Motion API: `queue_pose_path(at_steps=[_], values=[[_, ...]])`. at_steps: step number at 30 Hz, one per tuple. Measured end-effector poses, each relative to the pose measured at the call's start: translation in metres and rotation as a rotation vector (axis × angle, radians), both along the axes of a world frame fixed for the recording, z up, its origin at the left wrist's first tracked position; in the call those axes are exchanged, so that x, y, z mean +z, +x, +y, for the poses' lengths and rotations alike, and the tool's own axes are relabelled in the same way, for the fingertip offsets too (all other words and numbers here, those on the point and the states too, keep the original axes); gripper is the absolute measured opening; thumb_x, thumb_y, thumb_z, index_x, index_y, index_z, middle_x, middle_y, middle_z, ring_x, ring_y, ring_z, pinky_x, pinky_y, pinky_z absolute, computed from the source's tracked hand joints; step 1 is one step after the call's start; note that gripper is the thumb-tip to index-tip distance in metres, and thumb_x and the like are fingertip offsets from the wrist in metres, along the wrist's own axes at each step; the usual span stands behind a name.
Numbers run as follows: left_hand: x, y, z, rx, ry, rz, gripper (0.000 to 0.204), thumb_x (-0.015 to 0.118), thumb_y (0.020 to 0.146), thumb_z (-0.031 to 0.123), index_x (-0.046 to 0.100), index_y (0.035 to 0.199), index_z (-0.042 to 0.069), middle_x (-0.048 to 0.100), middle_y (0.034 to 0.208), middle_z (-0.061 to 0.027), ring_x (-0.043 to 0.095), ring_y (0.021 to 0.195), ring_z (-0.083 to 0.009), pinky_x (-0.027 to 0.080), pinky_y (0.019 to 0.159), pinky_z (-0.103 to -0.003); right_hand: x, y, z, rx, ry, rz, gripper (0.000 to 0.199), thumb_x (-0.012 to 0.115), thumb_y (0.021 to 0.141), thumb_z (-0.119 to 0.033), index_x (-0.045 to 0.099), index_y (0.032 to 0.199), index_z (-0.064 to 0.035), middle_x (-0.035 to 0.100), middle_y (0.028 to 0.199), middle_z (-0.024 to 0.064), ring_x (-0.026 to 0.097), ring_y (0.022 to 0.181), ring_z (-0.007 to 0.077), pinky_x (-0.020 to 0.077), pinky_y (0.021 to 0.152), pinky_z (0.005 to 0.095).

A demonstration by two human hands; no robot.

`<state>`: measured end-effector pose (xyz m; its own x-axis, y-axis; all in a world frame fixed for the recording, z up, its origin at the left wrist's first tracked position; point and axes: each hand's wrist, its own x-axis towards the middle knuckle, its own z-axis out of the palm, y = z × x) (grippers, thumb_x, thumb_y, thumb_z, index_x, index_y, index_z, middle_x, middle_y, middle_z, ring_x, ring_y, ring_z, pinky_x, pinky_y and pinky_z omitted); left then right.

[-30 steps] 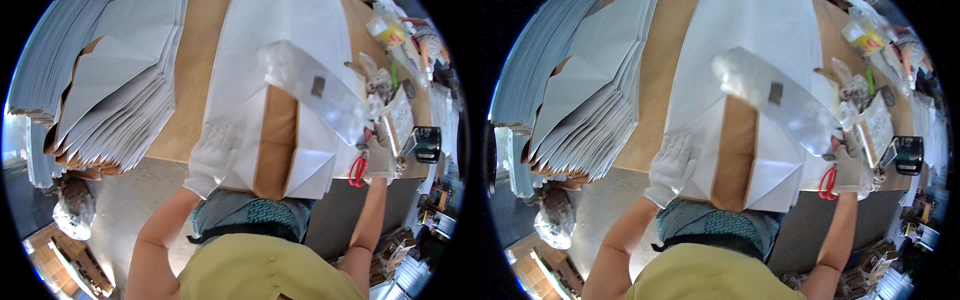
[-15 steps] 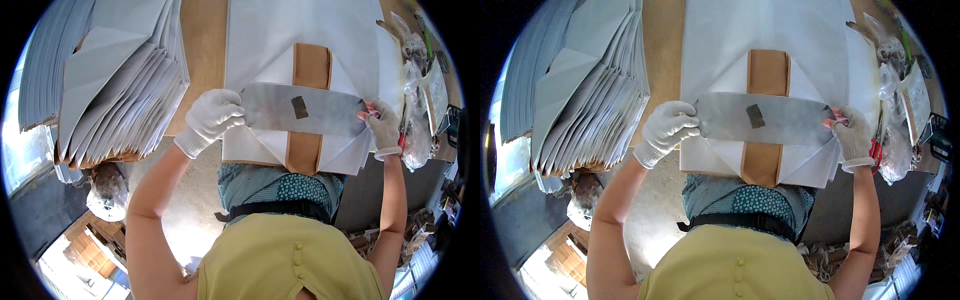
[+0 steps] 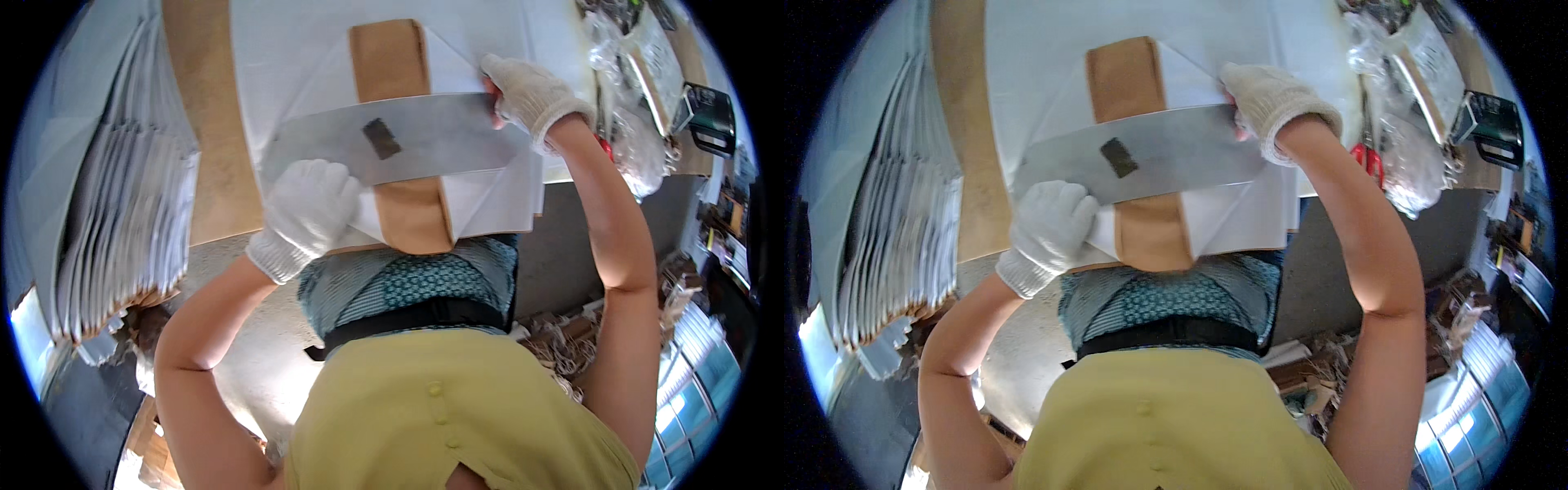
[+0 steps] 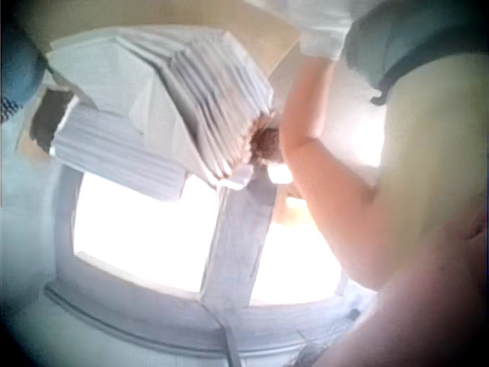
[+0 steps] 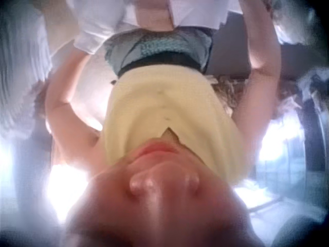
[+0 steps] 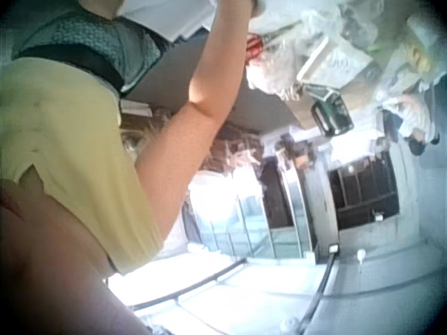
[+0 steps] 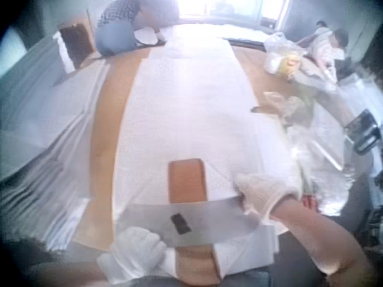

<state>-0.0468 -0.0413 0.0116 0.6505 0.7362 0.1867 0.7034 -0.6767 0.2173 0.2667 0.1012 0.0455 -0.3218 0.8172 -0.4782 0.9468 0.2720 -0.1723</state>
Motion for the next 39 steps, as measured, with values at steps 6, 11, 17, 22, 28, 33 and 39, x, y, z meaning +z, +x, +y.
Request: queue_pose_path(at_steps=[6,11,17,22,28,33,39], values=[[-0.001,0.001,0.006,0.077,-0.177,-0.107,0.021,0.077,0.067,0.015,0.062,0.082,0.012,0.060,0.086,-0.0041,0.061,0.084,-0.0275,0.047,0.080,-0.042,0.014,0.024,-0.037,-0.187,-0.250,0.213,0.054,0.085,0.076,0.000,0.065,0.124,-0.0127,0.058,0.139,0.0090,0.057,0.133,0.0322,0.0487,0.113,0.0401],[-0.007,-0.007,0.004,0.177,-0.274,-0.382,0.022,0.078,0.067,0.008,0.065,0.085,0.010,0.062,0.088,-0.0048,0.061,0.087,-0.0287,0.046,0.083,-0.041,0.013,0.038,-0.081,0.214,0.179,0.278,0.055,0.093,0.070,-0.016,0.068,0.119,-0.0150,0.061,0.137,0.0067,0.061,0.127,0.0310,0.0514,0.107,0.0438],[0.002,0.021,0.000,0.557,-0.385,-0.288,0.029,0.085,0.069,0.010,0.070,0.094,0.009,0.067,0.102,-0.0076,0.062,0.097,-0.0308,0.047,0.088,-0.042,-0.003,0.028,-0.071,0.225,0.281,0.250,0.045,0.093,0.070,-0.027,0.071,0.108,-0.0154,0.067,0.124,0.0061,0.066,0.115,0.0311,0.0543,0.096,0.0439],[0.014,0.025,0.043,0.681,-0.112,-0.171,0.053,0.091,0.067,0.021,0.075,0.116,0.009,0.068,0.113,-0.0113,0.064,0.110,-0.0298,0.053,0.092,-0.042,0.002,0.009,-0.053,0.123,0.193,0.139,0.066,0.095,0.066,-0.028,0.066,0.124,-0.0155,0.064,0.136,0.0086,0.062,0.127,0.0342,0.0512,0.105,0.0457],[0.007,0.019,0.080,0.745,-0.496,-0.347,0.043,0.091,0.071,0.032,0.083,0.109,0.014,0.068,0.101,-0.0079,0.060,0.109,-0.0295,0.052,0.088,-0.043,-0.014,0.011,-0.039,0.031,0.327,0.051,0.111,0.099,0.056,-0.030,0.050,0.154,-0.0195,0.039,0.166,0.0181,0.026,0.159,0.0368,0.0245,0.131,0.0466],[0.003,0.027,0.069,0.629,-0.430,-0.391,0.026,0.089,0.072,0.009,0.084,0.098,0.010,0.062,0.099,-0.0076,0.067,0.091,-0.0180,0.058,0.081,-0.028,-0.021,0.021,-0.048,0.010,0.300,0.110,0.100,0.098,0.058,-0.031,0.058,0.148,-0.0170,0.044,0.164,0.0167,0.027,0.159,0.0380,0.0217,0.132,0.0475],[0.001,0.034,0.048,0.630,-0.488,-0.563,0.029,0.078,0.073,0.000,0.084,0.098,0.011,0.064,0.106,-0.0095,0.067,0.098,-0.0230,0.059,0.084,-0.031,-0.029,0.024,-0.077,0.054,0.391,0.228,0.068,0.088,0.074,-0.022,0.069,0.139,-0.0175,0.054,0.158,0.0090,0.041,0.153,0.0320,0.0263,0.129,0.0501]])
